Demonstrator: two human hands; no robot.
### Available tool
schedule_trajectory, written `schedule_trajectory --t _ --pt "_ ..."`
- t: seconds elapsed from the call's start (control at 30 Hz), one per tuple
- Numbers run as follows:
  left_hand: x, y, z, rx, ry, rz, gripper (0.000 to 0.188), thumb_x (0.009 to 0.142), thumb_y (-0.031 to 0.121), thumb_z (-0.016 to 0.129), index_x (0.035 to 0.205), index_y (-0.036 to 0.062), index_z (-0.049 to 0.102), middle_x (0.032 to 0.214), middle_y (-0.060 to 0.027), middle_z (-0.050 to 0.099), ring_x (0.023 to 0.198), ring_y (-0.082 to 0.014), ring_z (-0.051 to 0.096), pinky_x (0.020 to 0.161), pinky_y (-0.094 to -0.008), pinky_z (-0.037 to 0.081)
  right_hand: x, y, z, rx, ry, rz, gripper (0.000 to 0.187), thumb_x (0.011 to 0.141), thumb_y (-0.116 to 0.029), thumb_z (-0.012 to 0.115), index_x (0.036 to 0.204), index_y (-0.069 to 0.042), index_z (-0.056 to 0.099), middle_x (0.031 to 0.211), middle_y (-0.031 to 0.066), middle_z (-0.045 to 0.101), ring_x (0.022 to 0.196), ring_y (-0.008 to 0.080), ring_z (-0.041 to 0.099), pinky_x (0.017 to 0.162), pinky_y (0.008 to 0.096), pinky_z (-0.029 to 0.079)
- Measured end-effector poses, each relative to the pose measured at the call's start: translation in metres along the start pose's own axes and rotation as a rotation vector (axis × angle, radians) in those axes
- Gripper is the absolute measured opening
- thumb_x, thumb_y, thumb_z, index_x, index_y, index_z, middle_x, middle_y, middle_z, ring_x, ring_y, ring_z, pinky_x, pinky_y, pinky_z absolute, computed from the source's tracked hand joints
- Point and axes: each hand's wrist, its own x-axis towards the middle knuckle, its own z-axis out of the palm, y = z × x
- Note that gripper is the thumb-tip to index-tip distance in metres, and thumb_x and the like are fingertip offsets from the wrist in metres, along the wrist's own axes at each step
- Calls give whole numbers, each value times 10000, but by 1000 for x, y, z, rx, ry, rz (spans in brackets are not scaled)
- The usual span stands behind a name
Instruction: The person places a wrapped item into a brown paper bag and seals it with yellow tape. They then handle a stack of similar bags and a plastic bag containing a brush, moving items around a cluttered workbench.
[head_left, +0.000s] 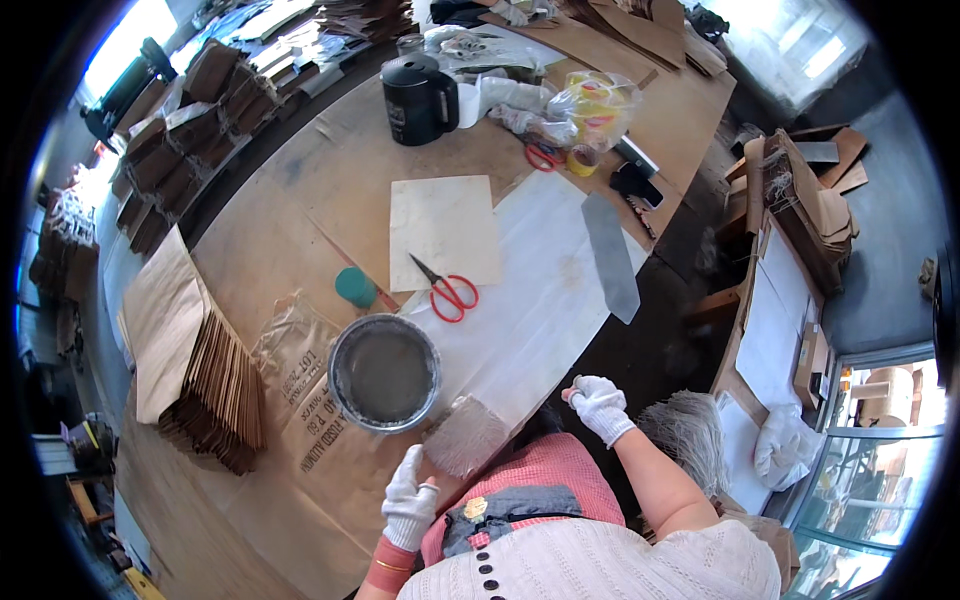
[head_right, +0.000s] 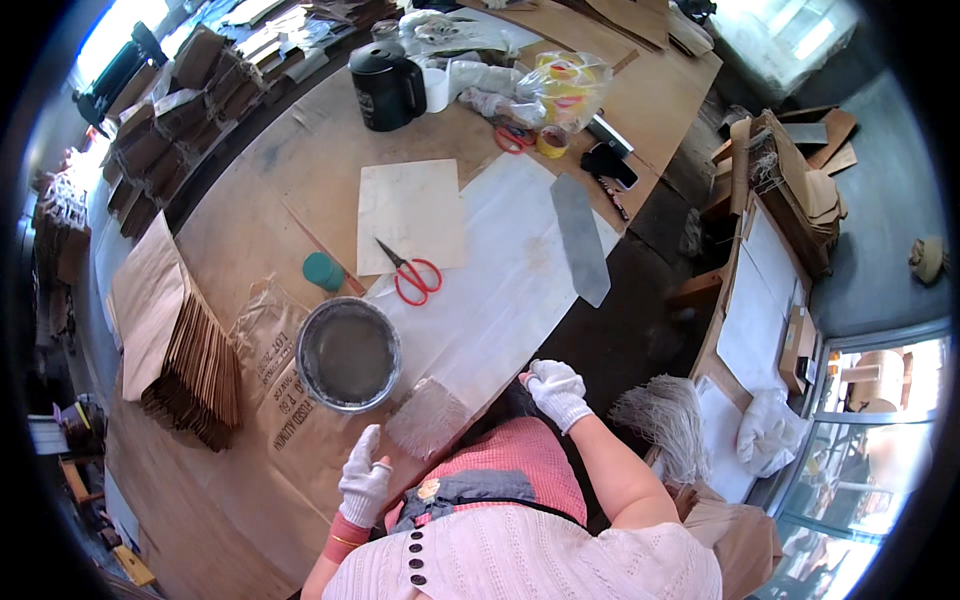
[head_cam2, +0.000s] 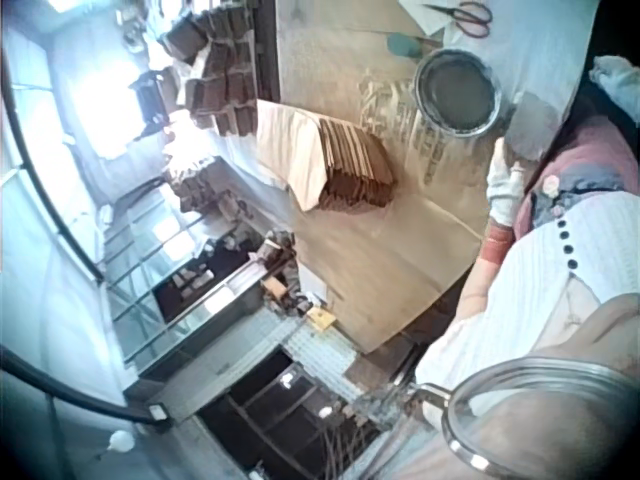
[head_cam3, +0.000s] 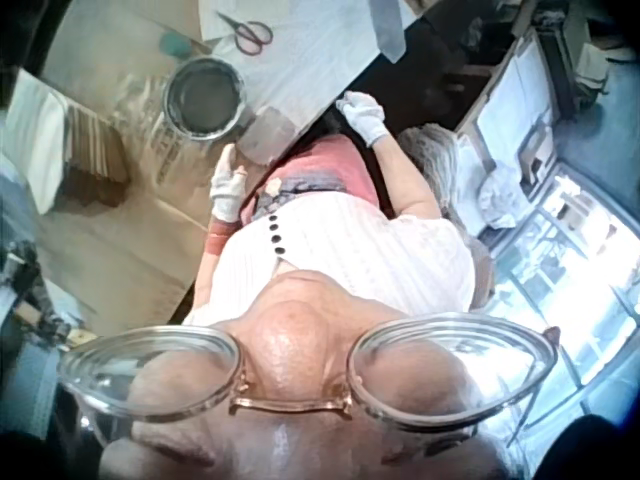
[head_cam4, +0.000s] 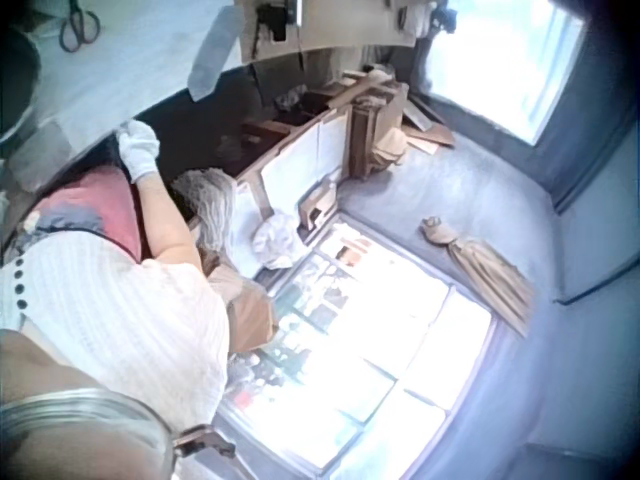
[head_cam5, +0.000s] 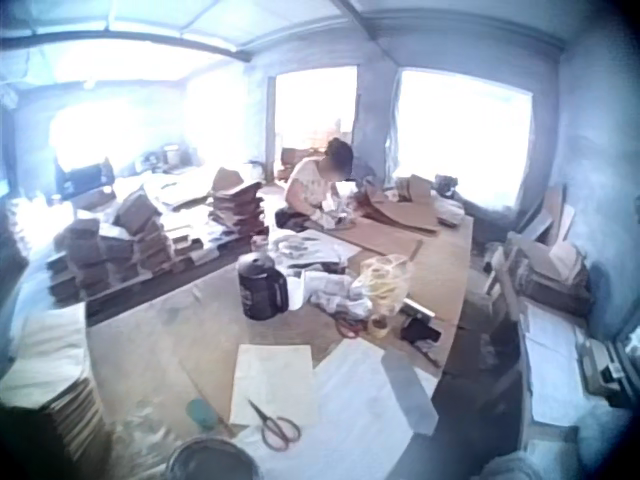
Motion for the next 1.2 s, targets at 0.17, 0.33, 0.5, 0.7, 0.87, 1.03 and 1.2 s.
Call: schedule_trajectory --t 0.17,0.33,0.5,0.7,0.87,1.03,1.2 --pt "72 48 60 183 -93 125 589 802 26 624 1378 2 500 1294 -248 585 1188 -340 592 989 -371 477 74 47 -17 199 326 -133 256 872 -344 630 929 -106 707 901 136 702 884 330 675 736 458 517" --pt "180 36 155 382 -32 184 780 735 174 711 1428 -8 401 1331 -287 533 1163 -432 562 1003 -469 456 198 31 -94 43 213 -349 170 867 -265 618 836 -113 686 831 127 686 809 332 665 718 454 517" --pt "272 35 238 419 -12 4 890 712 240 737 1470 19 327 1410 -270 472 1201 -432 531 991 -475 463 322 3 -167 -1 615 -699 151 833 -214 624 917 -95 665 843 122 660 763 306 666 651 432 530" --pt "285 58 258 703 -122 74 881 670 307 771 1407 14 386 1425 -244 466 1110 -398 565 923 -464 496 488 -65 -218 -329 644 -705 252 855 -145 564 1091 -85 630 1031 105 671 942 286 679 768 438 545" --pt "289 57 262 766 -79 130 860 666 322 773 1367 -24 416 1417 -264 464 1093 -396 569 923 -466 493 587 -104 -227 -515 553 -300 312 917 -203 522 1192 -126 650 1206 119 657 1092 250 656 882 462 497" --pt "287 65 259 715 -101 7 851 660 346 783 1347 -25 446 1404 -264 474 1112 -399 563 955 -463 477 621 -109 -227 -590 493 -266 327 946 -227 492 1229 -157 641 1237 65 653 1130 249 630 917 459 452" --pt "288 75 258 715 -78 13 849 659 375 785 1329 -34 461 1386 -265 490 1118 -394 562 960 -456 473 582 -118 -245 -585 600 -469 263 921 -228 534 1148 -132 625 1119 80 672 1038 269 663 862 433 496"
